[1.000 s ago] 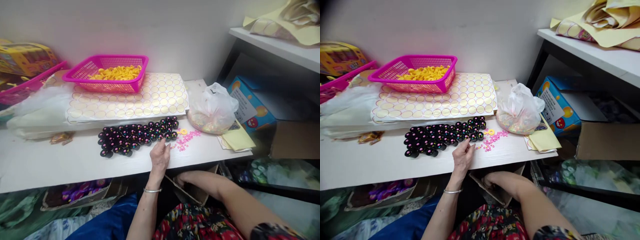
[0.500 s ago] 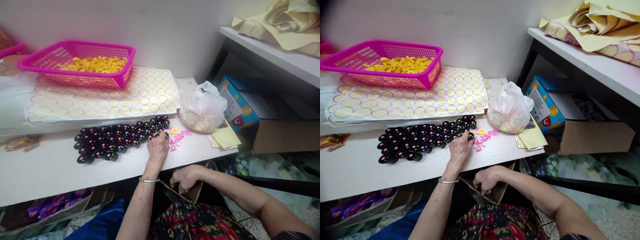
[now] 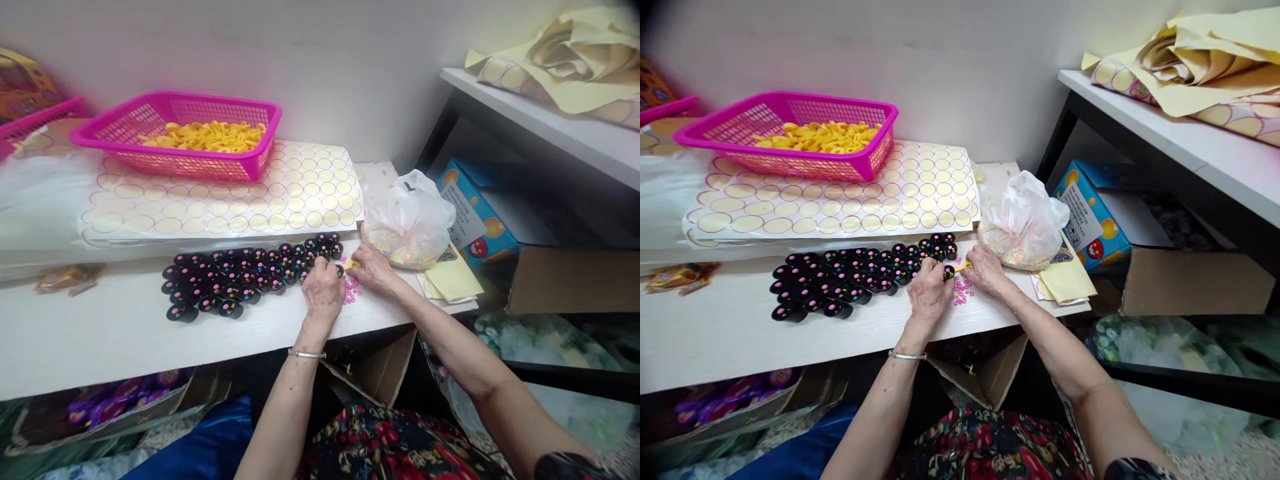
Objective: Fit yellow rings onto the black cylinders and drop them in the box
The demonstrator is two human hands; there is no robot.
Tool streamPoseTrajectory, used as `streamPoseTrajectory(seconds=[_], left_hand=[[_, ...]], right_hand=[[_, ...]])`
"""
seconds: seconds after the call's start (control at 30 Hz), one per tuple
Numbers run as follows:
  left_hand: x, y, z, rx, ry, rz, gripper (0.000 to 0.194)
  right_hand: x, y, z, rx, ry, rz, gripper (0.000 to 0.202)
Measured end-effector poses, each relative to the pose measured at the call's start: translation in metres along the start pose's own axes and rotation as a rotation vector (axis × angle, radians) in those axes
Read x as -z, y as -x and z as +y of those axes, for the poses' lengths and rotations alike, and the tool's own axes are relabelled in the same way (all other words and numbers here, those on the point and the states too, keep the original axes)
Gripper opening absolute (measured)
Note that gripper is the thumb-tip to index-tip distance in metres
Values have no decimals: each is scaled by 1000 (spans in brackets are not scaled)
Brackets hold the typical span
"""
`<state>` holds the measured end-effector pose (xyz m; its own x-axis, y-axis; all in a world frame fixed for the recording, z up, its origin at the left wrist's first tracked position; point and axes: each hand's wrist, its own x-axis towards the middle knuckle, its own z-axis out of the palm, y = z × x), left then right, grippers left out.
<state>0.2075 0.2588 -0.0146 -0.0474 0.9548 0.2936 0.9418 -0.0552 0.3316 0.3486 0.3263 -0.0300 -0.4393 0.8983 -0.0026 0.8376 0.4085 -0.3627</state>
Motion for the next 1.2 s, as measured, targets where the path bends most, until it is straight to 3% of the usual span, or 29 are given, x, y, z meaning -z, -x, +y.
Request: streamPoseTrajectory(seconds=[0.1,0.2,0.27,0.37,0.53,0.67,0.83,0.97,1.03,1.2], left_hand=[[7,7,-2,-43,110,140,8],[15,21,-11,-52,246,251,11],[14,33,-20,-26,352,255,13],[4,49,-34,80,528,158,15],[-16,62,-42,385,834,57,32],[-15,67,-50,465,1070,34,57],[1,68,-59,598,1346,65,44],[3,57,-49,681,1306,41,23],[-1,53,-42,649,1223,-1,25],[-8,52,-34,612,1095,32,26]], right_hand=[[2,2,6,-63,-137,53,20],[8,13,0,-87,-368,197,20],[12,23,-14,-26,-547,271,20],[13,38,-43,137,-735,205,18],[-5,49,-73,300,-652,98,14],[-18,49,-75,324,-507,84,12],[-22,46,-71,329,-478,49,11],[-24,43,-71,276,-591,40,11],[-24,43,-73,180,-717,45,13],[-33,48,-77,-100,-1150,4,28]])
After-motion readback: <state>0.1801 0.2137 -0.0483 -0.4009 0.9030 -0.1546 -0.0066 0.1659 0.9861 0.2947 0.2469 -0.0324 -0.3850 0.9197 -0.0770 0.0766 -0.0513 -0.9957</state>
